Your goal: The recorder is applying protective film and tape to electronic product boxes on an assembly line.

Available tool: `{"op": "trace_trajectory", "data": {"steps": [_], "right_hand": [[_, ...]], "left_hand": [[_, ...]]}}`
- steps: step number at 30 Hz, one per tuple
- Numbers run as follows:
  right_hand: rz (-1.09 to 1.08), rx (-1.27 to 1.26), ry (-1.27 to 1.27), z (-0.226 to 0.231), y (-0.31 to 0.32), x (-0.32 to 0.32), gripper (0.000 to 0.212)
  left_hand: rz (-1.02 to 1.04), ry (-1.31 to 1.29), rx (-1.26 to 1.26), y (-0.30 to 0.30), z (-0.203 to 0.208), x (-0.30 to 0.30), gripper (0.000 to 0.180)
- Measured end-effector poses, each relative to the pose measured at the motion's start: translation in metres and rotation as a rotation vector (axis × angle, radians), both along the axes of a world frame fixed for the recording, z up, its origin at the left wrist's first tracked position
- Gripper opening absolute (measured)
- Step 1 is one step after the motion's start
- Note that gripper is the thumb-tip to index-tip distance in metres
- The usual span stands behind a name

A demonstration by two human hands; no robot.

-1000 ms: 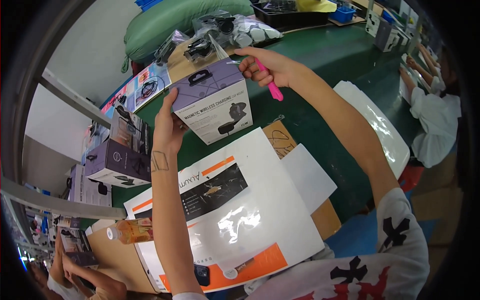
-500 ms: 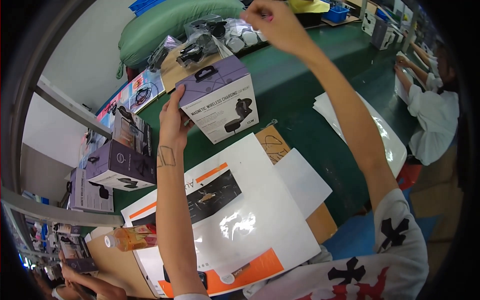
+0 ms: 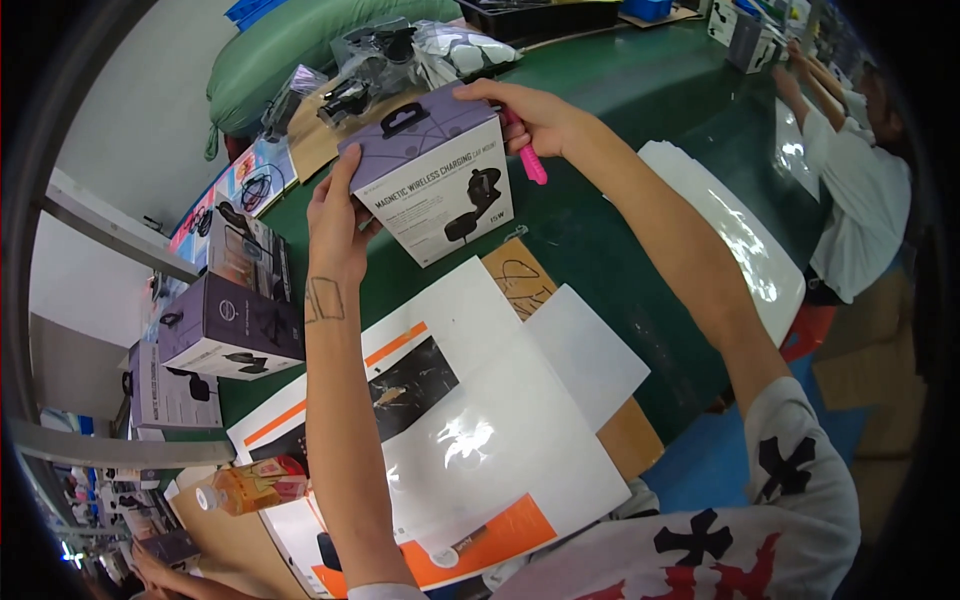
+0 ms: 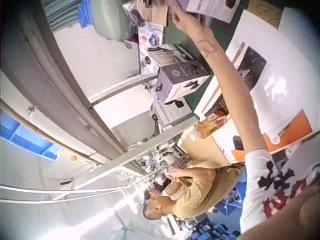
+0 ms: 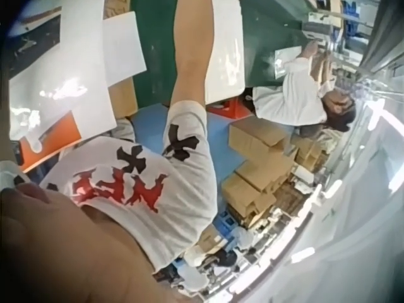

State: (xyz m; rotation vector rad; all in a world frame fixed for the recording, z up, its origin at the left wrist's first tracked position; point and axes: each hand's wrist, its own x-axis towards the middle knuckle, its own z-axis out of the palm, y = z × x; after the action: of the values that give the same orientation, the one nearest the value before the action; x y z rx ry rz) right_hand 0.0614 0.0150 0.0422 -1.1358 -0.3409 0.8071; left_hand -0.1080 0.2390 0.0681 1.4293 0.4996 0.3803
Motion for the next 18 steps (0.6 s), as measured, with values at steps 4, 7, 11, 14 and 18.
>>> {"op": "trace_trajectory", "data": {"steps": [4,7,11,14,18], "right_hand": [[0.015,0.081,0.137,-0.018,-0.005,0.002,0.043],[0.007,0.145,0.181,-0.023,-0.015,0.005,0.042],[-0.069,0.451,0.287,-0.016,-0.039,0.005,0.031],[-0.145,0.406,-0.001,0.005,-0.055,-0.008,0.029],[-0.235,0.323,-0.353,0.029,-0.077,-0.046,0.024]], "left_hand": [[-0.061,0.002,-0.053,0.004,-0.01,0.008,0.061],[-0.121,-0.002,-0.103,0.001,-0.013,0.014,0.061],[-0.08,-0.019,-0.097,-0.019,-0.006,0.015,0.059],[0.107,-0.17,0.222,-0.03,-0.007,0.014,0.055],[0.206,-0.507,0.733,-0.081,0.003,-0.011,0.047]]}}
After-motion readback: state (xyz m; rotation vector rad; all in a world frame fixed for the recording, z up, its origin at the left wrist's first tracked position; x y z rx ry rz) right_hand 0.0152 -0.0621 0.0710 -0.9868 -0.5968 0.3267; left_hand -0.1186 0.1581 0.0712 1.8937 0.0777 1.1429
